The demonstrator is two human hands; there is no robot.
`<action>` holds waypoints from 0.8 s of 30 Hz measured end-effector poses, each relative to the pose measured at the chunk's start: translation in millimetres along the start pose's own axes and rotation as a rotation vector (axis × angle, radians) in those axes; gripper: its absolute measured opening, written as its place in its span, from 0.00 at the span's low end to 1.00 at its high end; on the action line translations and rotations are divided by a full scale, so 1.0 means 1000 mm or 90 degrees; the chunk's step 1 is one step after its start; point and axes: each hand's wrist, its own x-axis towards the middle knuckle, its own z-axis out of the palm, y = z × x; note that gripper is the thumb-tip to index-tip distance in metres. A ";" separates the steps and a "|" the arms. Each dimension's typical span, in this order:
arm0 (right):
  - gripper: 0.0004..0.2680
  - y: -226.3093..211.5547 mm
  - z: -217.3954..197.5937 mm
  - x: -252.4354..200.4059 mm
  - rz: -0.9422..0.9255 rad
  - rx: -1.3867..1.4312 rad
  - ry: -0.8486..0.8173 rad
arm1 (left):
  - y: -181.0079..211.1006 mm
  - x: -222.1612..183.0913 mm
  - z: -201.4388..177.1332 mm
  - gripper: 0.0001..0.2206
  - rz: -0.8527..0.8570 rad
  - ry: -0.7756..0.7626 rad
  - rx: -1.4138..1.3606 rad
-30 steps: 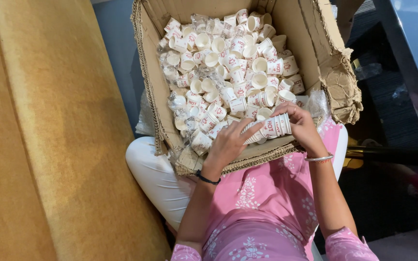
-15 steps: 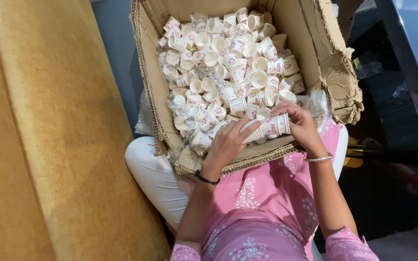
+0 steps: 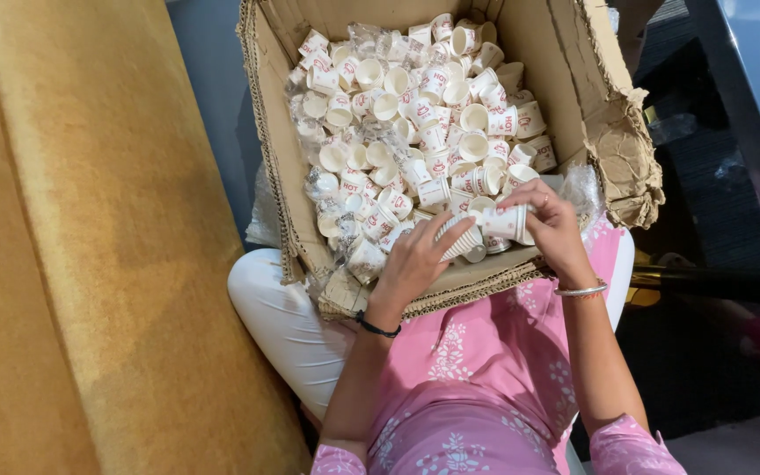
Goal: The person picks up paper cups from a cardboard box and stacks them into columns by hand.
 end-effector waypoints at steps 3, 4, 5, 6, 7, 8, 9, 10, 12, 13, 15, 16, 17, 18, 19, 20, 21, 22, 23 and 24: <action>0.07 0.012 -0.003 -0.002 -0.028 0.032 0.067 | -0.001 0.001 -0.002 0.46 -0.042 0.042 -0.006; 0.06 0.016 -0.003 -0.004 -0.014 0.068 0.101 | 0.000 0.002 -0.004 0.47 -0.050 0.058 -0.002; 0.06 0.016 -0.003 -0.005 -0.012 0.067 0.101 | 0.003 0.003 -0.007 0.47 -0.051 0.058 -0.003; 0.06 0.017 -0.002 -0.006 0.003 0.070 0.096 | 0.005 0.005 -0.009 0.46 -0.040 0.022 -0.020; 0.05 0.017 -0.002 -0.008 0.018 0.073 0.091 | 0.008 0.006 -0.012 0.45 -0.029 -0.013 -0.036; 0.05 0.016 -0.002 -0.008 0.018 0.073 0.092 | 0.009 0.006 -0.014 0.45 -0.028 -0.013 -0.037; 0.06 0.015 -0.003 -0.008 0.019 0.061 0.052 | 0.011 0.007 -0.016 0.43 -0.009 -0.024 -0.038; 0.06 0.014 -0.003 -0.008 0.019 0.049 0.012 | 0.012 0.008 -0.018 0.41 0.010 -0.034 -0.037; 0.07 0.001 0.001 -0.006 0.017 0.047 0.008 | 0.010 0.006 -0.016 0.43 0.004 -0.025 -0.034; 0.08 -0.006 0.004 -0.005 0.015 0.045 0.004 | 0.008 0.006 -0.016 0.45 -0.002 -0.017 -0.032; 0.07 -0.001 0.002 -0.004 0.018 0.063 0.053 | 0.005 0.004 -0.014 0.45 -0.019 -0.002 -0.031; 0.07 0.002 0.002 -0.004 0.024 0.080 0.101 | 0.004 0.002 -0.013 0.45 -0.040 0.011 -0.032; 0.07 0.004 0.003 -0.003 0.024 0.081 0.101 | 0.004 0.002 -0.013 0.45 -0.040 0.011 -0.032; 0.07 0.007 0.003 -0.004 0.040 0.069 0.111 | 0.004 0.002 -0.012 0.45 -0.041 0.026 -0.048; 0.08 0.009 0.003 -0.004 0.057 0.057 0.120 | 0.004 0.001 -0.010 0.46 -0.042 0.042 -0.065; 0.08 0.004 0.004 -0.004 0.058 0.057 0.122 | 0.006 0.002 -0.011 0.46 -0.041 0.040 -0.066; 0.09 0.000 0.005 -0.004 0.027 -0.036 0.078 | 0.007 0.003 -0.012 0.46 -0.025 0.015 -0.067; 0.10 -0.005 0.006 -0.003 -0.004 -0.129 0.032 | 0.008 0.004 -0.014 0.46 -0.009 -0.010 -0.067; 0.10 -0.010 0.008 -0.003 -0.004 -0.128 0.033 | 0.009 0.005 -0.016 0.46 -0.008 -0.011 -0.067; 0.12 -0.015 0.010 -0.002 -0.036 -0.210 -0.017 | 0.009 0.007 -0.019 0.45 0.003 0.005 -0.067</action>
